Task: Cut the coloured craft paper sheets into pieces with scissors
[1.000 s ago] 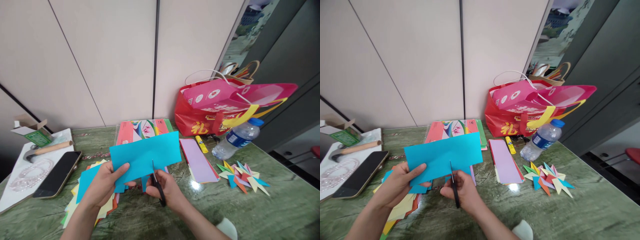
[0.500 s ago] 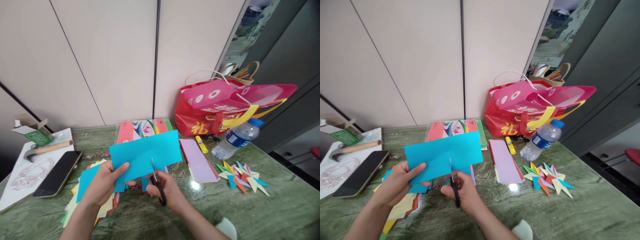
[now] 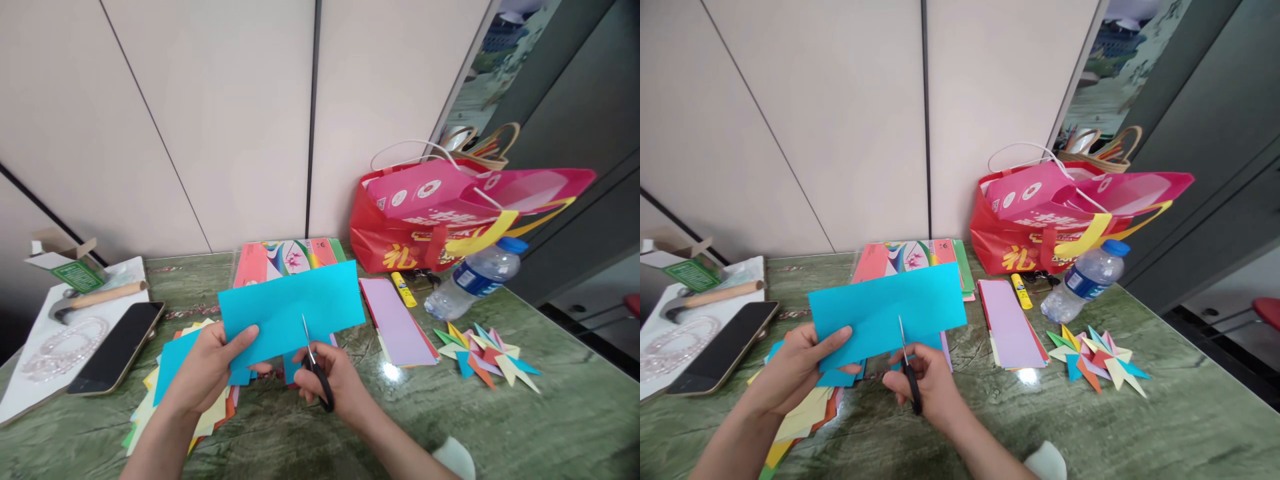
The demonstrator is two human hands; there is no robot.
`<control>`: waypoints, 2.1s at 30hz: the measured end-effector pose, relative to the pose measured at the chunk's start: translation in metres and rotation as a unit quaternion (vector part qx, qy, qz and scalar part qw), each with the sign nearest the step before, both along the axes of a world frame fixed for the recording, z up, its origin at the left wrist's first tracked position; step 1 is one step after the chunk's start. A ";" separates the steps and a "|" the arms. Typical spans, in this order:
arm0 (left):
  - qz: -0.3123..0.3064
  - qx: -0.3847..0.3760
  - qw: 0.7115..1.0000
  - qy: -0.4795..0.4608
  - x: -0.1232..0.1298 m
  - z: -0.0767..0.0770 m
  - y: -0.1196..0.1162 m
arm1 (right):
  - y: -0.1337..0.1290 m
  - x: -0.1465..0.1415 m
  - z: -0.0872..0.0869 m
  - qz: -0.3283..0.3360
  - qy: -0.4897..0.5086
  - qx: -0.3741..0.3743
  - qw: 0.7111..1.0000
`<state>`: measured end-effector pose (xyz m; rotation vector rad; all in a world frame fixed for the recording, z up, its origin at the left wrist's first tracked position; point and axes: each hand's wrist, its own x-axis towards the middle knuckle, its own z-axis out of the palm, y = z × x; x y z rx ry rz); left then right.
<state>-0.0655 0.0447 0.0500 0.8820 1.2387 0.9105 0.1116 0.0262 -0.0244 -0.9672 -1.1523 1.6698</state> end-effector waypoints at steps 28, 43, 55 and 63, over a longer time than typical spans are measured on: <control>-0.076 0.021 0.997 0.002 0.005 -0.001 -0.003 | 0.003 -0.001 -0.002 -0.052 0.022 0.021 0.998; -0.075 0.023 0.997 -0.002 0.006 0.000 -0.004 | 0.002 0.000 0.001 -0.052 0.018 0.007 0.998; -0.050 0.083 0.995 0.027 -0.007 0.002 0.000 | 0.002 0.000 -0.003 -0.031 -0.006 0.008 0.999; -0.049 0.229 0.932 0.277 -0.025 0.013 0.000 | -0.003 0.002 -0.006 0.042 -0.137 0.059 0.988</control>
